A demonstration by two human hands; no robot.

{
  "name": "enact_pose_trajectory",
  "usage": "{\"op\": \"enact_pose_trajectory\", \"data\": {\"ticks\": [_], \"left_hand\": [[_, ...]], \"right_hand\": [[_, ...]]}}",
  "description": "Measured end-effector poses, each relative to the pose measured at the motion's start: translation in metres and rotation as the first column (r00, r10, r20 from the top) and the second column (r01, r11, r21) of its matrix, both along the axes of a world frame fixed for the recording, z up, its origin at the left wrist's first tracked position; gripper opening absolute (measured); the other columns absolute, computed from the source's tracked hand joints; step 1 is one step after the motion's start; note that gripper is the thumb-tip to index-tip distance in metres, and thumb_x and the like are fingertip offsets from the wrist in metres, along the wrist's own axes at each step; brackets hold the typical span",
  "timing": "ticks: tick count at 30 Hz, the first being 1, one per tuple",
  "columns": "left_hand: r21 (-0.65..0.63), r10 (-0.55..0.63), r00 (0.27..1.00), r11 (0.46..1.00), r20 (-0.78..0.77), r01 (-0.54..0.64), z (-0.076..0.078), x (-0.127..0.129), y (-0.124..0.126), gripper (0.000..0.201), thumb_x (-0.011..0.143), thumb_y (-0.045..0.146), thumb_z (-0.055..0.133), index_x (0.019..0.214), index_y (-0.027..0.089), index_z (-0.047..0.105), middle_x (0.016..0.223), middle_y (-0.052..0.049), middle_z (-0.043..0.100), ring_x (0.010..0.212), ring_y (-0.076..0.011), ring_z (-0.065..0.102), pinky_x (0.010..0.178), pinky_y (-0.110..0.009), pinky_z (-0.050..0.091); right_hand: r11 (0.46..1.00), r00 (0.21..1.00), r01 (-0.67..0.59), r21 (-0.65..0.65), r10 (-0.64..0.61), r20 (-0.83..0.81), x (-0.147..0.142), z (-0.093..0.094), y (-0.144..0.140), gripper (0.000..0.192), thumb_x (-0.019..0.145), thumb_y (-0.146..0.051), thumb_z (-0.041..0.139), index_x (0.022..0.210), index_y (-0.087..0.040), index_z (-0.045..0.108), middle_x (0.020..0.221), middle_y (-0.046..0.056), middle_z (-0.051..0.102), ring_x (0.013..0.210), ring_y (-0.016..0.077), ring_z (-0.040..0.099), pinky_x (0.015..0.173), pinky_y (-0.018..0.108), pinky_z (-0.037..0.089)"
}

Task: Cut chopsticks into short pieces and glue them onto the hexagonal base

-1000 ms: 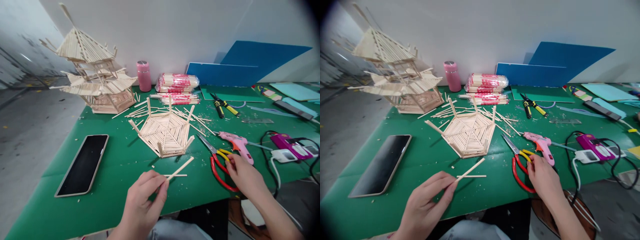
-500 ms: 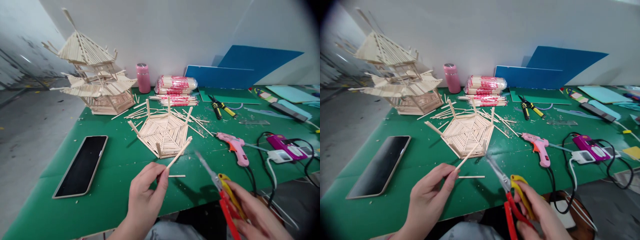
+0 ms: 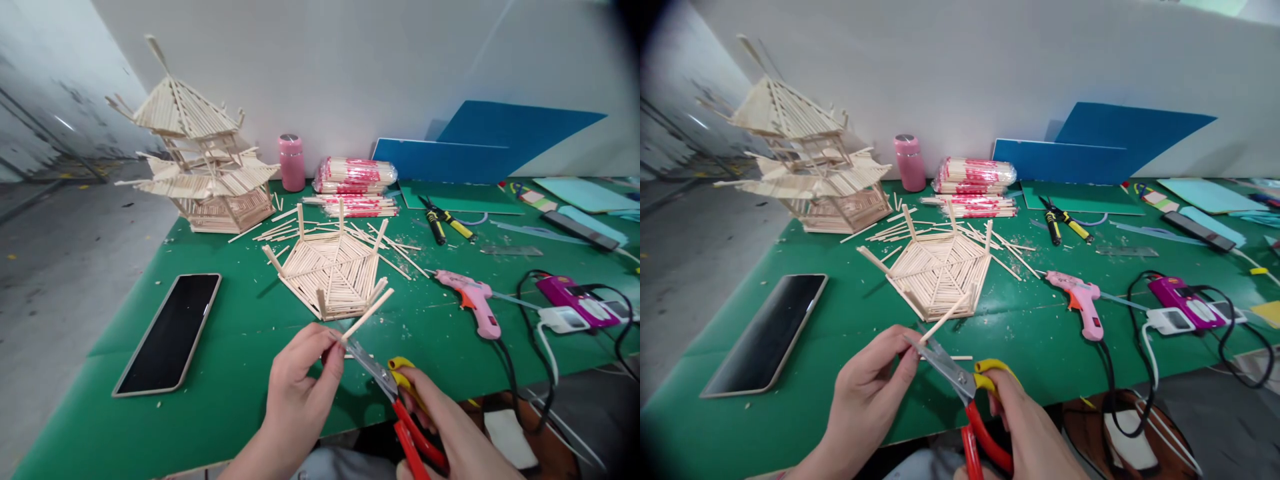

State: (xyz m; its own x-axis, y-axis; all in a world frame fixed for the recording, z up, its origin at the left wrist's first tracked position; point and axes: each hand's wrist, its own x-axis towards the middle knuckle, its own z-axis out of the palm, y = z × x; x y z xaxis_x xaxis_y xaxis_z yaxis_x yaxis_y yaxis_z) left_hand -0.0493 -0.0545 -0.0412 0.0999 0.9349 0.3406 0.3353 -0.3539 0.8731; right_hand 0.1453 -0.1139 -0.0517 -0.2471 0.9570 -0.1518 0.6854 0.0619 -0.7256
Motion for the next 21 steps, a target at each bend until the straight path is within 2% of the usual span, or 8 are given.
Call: {"op": "enact_pose_trajectory", "data": {"ticks": [5,11,14,16,19,21], "left_hand": [[-0.011,-0.049,0.999,0.999,-0.005,0.049,0.001,0.001,0.002,0.019,0.079,0.009,0.049,0.064,0.014,0.059,0.066,-0.003,0.057,0.06,-0.0107,0.055,0.054,-0.018,0.045],[-0.005,-0.094,0.996,0.996,-0.008,0.094,0.0,0.0,0.004,0.019,0.079,0.008,0.05,0.064,0.014,0.061,0.066,-0.003,0.057,0.06,-0.0108,0.056,0.054,-0.018,0.045],[0.005,-0.126,0.992,0.992,-0.011,0.126,-0.001,0.0,0.005,0.019,0.079,0.007,0.049,0.065,0.013,0.061,0.066,-0.003,0.057,0.06,-0.0111,0.056,0.053,-0.018,0.045],[0.008,-0.146,0.989,0.989,-0.027,0.146,-0.001,0.0,0.005,0.02,0.079,0.007,0.048,0.065,0.013,0.061,0.065,-0.004,0.057,0.059,-0.011,0.055,0.052,-0.018,0.044],[0.025,-0.177,0.98,0.983,-0.087,0.179,0.0,-0.001,0.005,0.022,0.08,0.008,0.046,0.066,0.014,0.061,0.064,-0.003,0.057,0.057,-0.0107,0.055,0.051,-0.018,0.044],[0.06,-0.184,0.97,0.979,-0.161,0.196,0.0,-0.003,0.004,0.023,0.081,0.008,0.044,0.066,0.014,0.06,0.063,-0.003,0.057,0.056,-0.0106,0.054,0.051,-0.019,0.044]], "right_hand": [[0.999,0.999,0.026,-0.036,-0.027,-0.042,-0.003,0.002,0.003,0.061,0.06,-0.016,0.061,0.117,-0.018,0.039,0.091,0.005,0.065,0.066,0.0151,0.063,0.063,0.02,0.052],[0.999,0.998,0.013,-0.05,-0.01,0.064,0.004,-0.008,-0.001,0.067,0.061,-0.021,0.063,0.123,-0.015,0.036,0.104,0.011,0.062,0.088,0.0214,0.063,0.072,0.025,0.052],[0.999,0.999,0.006,-0.036,-0.004,0.053,0.003,-0.008,-0.001,0.069,0.062,-0.022,0.063,0.124,-0.015,0.034,0.107,0.012,0.061,0.093,0.022,0.062,0.077,0.026,0.051],[0.999,1.0,-0.012,-0.051,0.013,0.02,0.001,-0.005,0.001,0.066,0.062,-0.021,0.063,0.121,-0.016,0.035,0.1,0.009,0.063,0.085,0.0196,0.064,0.075,0.024,0.051],[0.997,1.0,-0.001,-0.078,0.003,0.028,-0.002,-0.003,0.0,0.058,0.063,-0.022,0.063,0.116,-0.017,0.04,0.089,0.007,0.065,0.07,0.0173,0.065,0.062,0.022,0.053],[0.997,1.0,0.014,-0.073,-0.014,0.01,-0.003,-0.005,-0.001,0.053,0.063,-0.019,0.061,0.113,-0.018,0.044,0.088,0.007,0.066,0.069,0.0172,0.065,0.058,0.021,0.052]]}}
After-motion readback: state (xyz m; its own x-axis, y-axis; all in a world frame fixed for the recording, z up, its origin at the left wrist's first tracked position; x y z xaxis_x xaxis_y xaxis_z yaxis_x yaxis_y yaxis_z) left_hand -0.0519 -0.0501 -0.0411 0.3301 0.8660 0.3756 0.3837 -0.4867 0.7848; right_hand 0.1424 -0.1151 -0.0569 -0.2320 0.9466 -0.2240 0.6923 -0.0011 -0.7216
